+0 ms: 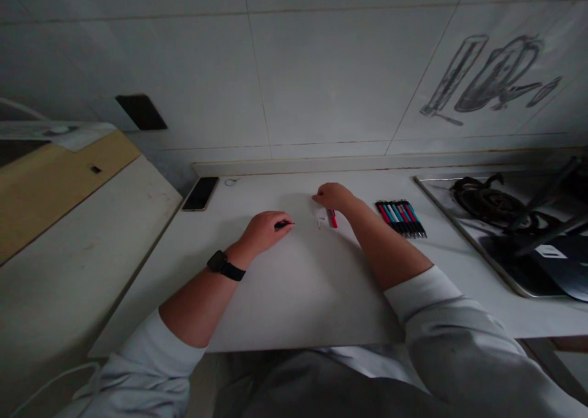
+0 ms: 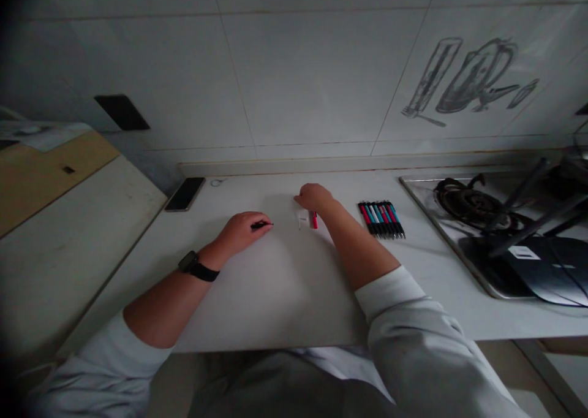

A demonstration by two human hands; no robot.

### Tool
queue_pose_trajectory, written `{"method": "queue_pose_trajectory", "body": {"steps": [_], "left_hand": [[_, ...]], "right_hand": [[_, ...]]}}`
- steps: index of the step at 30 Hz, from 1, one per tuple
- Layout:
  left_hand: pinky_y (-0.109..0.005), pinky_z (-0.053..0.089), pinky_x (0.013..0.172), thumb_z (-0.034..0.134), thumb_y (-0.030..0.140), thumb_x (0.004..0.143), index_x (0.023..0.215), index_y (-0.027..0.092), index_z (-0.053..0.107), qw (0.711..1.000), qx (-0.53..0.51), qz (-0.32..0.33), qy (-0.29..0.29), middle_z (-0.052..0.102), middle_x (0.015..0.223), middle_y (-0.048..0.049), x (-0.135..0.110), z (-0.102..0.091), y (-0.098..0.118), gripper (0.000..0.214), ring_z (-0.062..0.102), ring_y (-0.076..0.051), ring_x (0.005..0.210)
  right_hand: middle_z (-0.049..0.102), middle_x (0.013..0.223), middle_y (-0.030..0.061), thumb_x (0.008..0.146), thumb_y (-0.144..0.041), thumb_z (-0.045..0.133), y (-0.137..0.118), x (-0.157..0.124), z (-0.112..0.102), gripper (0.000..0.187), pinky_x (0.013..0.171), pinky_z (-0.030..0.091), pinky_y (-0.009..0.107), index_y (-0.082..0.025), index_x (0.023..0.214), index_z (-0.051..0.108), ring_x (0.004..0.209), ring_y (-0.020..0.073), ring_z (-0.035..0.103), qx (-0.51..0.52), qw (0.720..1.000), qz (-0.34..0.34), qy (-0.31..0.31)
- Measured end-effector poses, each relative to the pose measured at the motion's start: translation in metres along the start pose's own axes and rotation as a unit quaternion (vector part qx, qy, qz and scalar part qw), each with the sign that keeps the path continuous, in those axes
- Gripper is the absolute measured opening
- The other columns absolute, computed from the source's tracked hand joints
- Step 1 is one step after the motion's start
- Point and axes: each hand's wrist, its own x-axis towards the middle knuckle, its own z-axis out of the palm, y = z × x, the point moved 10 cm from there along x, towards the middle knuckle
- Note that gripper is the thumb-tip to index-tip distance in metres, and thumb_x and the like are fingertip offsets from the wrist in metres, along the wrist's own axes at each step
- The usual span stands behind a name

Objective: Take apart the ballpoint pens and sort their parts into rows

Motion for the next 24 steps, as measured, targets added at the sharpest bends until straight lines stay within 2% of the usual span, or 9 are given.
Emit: {"method": "queue_pose_trajectory", "body": {"steps": [3,5,8,11,15,21,24], "left_hand": [[-0.030,0.049,0.077,0.066,0.030,0.095,0.094,0.023,0.073,1.000,0.003,0.000,0.016,0.076,0.092,-0.0019,0.000,-0.004,0.000,0.010,0.069,-0.018,0.085],[-0.030,0.050,0.077,0.067,0.029,0.094,0.094,0.023,0.072,0.999,0.007,-0.002,0.038,0.076,0.091,-0.0020,0.000,-0.009,0.001,0.009,0.069,-0.018,0.084],[-0.030,0.050,0.077,0.069,0.026,0.092,0.091,0.022,0.072,0.997,0.013,0.000,0.072,0.076,0.090,-0.0023,0.000,-0.018,0.005,0.005,0.069,-0.018,0.083],[-0.031,0.049,0.076,0.072,0.023,0.089,0.088,0.021,0.070,0.995,0.027,0.001,0.100,0.075,0.087,-0.0023,-0.001,-0.025,0.008,0.002,0.068,-0.018,0.081],[-0.031,0.049,0.074,0.074,0.023,0.087,0.083,0.021,0.069,0.991,0.042,-0.003,0.125,0.075,0.083,-0.0023,-0.002,-0.031,0.008,0.006,0.067,-0.019,0.079],[-0.031,0.049,0.075,0.073,0.023,0.087,0.083,0.021,0.069,0.990,0.049,-0.006,0.131,0.076,0.084,-0.0020,-0.002,-0.032,0.008,0.006,0.067,-0.018,0.079],[-0.030,0.049,0.074,0.073,0.023,0.088,0.085,0.021,0.069,0.991,0.038,-0.018,0.127,0.075,0.083,-0.0016,-0.002,-0.031,0.004,0.006,0.068,-0.018,0.078]], "right_hand": [[0.076,0.113,0.0178,0.097,-0.043,0.054,-0.005,-0.007,-0.015,0.039,0.081,0.045,0.030,-0.015,0.109,0.078,0.101,0.0256,0.068,0.026,0.999,-0.008,0.046],[0.077,0.107,0.0135,0.096,-0.042,0.057,-0.027,-0.016,-0.022,0.034,0.076,0.043,0.028,-0.017,0.106,0.078,0.095,0.0228,0.067,0.073,0.993,-0.075,0.051],[0.075,0.091,0.0066,0.094,-0.042,0.062,-0.071,-0.035,-0.016,0.029,0.069,0.040,0.026,-0.018,0.100,0.077,0.081,0.0173,0.064,0.161,0.968,-0.189,-0.025],[0.072,0.083,0.0040,0.092,-0.035,0.063,-0.097,-0.047,-0.009,0.024,0.064,0.037,0.025,-0.017,0.095,0.077,0.073,0.0143,0.058,0.200,0.950,-0.231,-0.068],[0.071,0.082,0.0034,0.088,-0.026,0.062,-0.101,-0.045,-0.006,0.017,0.065,0.038,0.024,-0.015,0.091,0.075,0.073,0.0129,0.057,0.253,0.942,-0.214,-0.058],[0.071,0.082,0.0044,0.091,-0.027,0.060,-0.099,-0.044,0.003,0.018,0.064,0.042,0.023,-0.014,0.093,0.073,0.070,0.0119,0.058,0.318,0.921,-0.200,-0.106],[0.072,0.084,0.0049,0.093,-0.026,0.060,-0.093,-0.040,-0.001,0.018,0.065,0.041,0.023,-0.015,0.096,0.074,0.073,0.0130,0.060,0.267,0.937,-0.209,-0.078]]}}
